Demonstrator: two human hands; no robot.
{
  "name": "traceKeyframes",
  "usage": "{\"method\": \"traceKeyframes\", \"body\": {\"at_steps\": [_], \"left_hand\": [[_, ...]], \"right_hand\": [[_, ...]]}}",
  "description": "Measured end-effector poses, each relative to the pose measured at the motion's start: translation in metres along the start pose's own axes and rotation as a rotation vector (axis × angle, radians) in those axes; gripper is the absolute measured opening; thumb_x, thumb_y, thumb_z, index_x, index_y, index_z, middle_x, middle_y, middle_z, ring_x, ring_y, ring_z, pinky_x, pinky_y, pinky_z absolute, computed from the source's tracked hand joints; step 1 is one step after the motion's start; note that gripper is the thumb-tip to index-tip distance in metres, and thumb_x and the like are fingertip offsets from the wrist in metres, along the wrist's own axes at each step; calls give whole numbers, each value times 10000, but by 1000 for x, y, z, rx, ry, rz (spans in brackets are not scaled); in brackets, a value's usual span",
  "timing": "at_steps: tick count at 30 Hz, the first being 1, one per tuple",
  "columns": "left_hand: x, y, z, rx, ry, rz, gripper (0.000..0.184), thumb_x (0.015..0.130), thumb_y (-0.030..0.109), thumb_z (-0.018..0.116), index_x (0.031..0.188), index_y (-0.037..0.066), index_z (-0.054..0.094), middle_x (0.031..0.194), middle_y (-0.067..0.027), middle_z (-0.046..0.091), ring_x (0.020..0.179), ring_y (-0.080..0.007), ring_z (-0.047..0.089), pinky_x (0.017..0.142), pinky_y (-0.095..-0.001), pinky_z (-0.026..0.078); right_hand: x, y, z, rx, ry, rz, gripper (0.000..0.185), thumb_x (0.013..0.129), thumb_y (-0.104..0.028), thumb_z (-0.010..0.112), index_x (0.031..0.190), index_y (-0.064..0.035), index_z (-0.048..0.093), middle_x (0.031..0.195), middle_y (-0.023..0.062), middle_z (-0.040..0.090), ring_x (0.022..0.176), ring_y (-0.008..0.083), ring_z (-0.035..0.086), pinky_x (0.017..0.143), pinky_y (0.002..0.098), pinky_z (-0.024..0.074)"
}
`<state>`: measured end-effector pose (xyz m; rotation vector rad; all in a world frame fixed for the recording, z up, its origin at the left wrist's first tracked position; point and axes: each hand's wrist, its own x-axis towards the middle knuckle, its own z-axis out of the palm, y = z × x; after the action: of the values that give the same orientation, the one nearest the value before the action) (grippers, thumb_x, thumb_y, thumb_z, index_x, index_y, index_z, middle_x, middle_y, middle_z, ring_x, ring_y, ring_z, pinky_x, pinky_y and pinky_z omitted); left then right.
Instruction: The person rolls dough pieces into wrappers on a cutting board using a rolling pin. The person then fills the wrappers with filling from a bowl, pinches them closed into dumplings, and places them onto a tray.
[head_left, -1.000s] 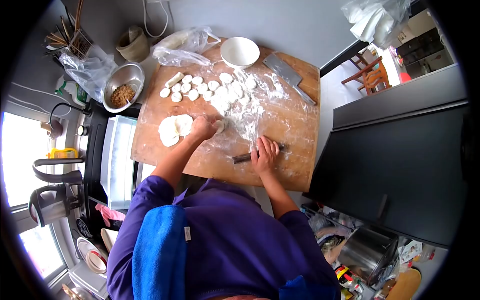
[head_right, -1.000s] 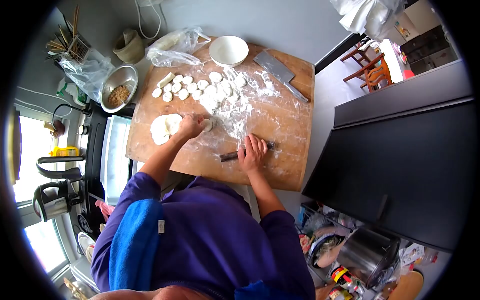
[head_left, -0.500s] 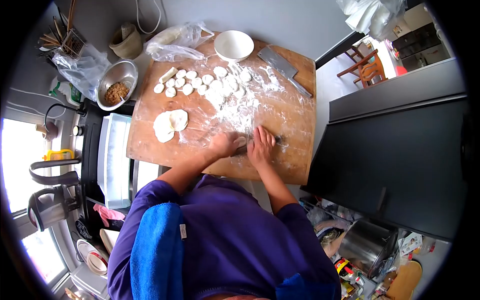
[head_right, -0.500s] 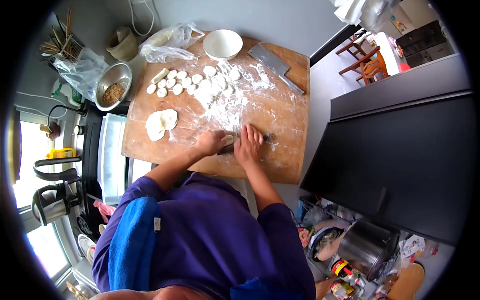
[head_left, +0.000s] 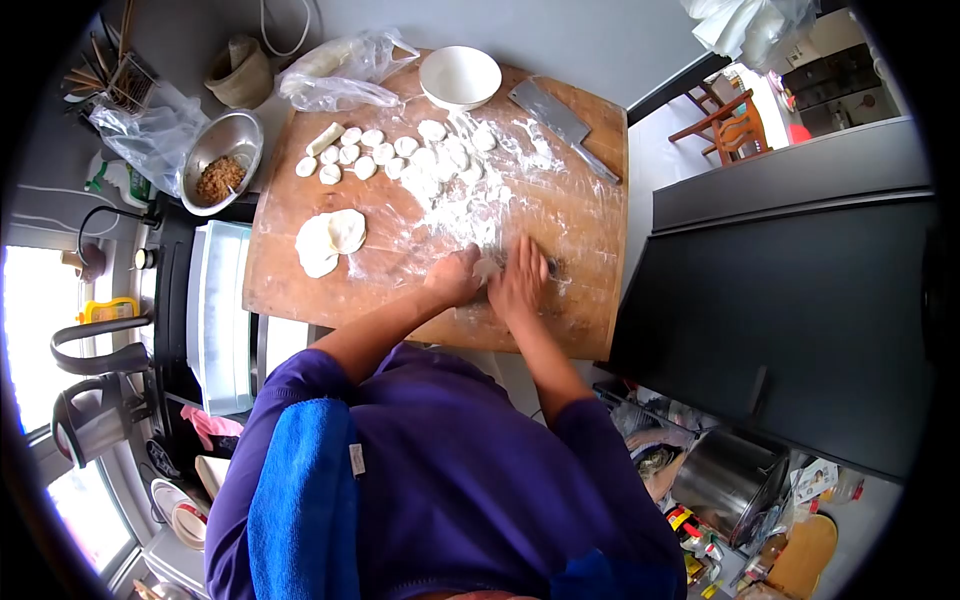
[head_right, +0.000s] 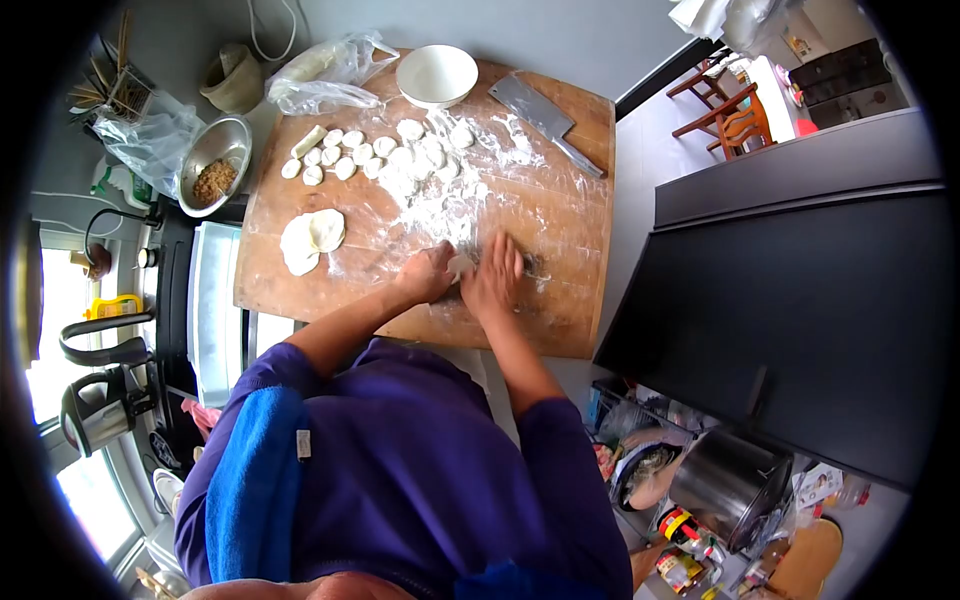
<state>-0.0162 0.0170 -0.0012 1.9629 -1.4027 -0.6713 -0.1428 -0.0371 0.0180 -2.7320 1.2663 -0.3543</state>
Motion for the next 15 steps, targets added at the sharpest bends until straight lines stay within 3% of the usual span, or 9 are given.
{"method": "traceKeyframes", "body": {"at_steps": [4,7,9,15], "left_hand": [[31,6,-19,22,-231,-97,184,706,221,493,709,56,575,699,-168,569,695,-329,550,623,-374,441],[25,3,-23,113,-245,16,196,683,242,518,703,55,570,668,-166,564,660,-322,552,611,-371,443],[10,2,-24,-10,-196,-115,231,633,269,561,687,44,558,675,-177,559,678,-325,549,628,-382,439],[25,6,-21,78,-186,-128,249,717,239,458,690,18,570,731,-177,570,700,-321,553,636,-382,440]], "right_hand": [[48,-11,14,83,60,70,571,761,-305,429,1164,82,308,1249,212,277,1176,323,232,952,421,163],[10,1,6,83,18,-2,560,757,-296,426,1157,82,321,1236,212,297,1172,321,240,953,421,162],[-7,6,-8,31,-48,-57,550,744,-284,432,1148,78,338,1225,216,312,1166,324,248,954,419,161],[52,-11,10,36,58,4,554,715,-229,476,1154,70,316,1231,205,300,1158,325,257,952,420,168]]}}
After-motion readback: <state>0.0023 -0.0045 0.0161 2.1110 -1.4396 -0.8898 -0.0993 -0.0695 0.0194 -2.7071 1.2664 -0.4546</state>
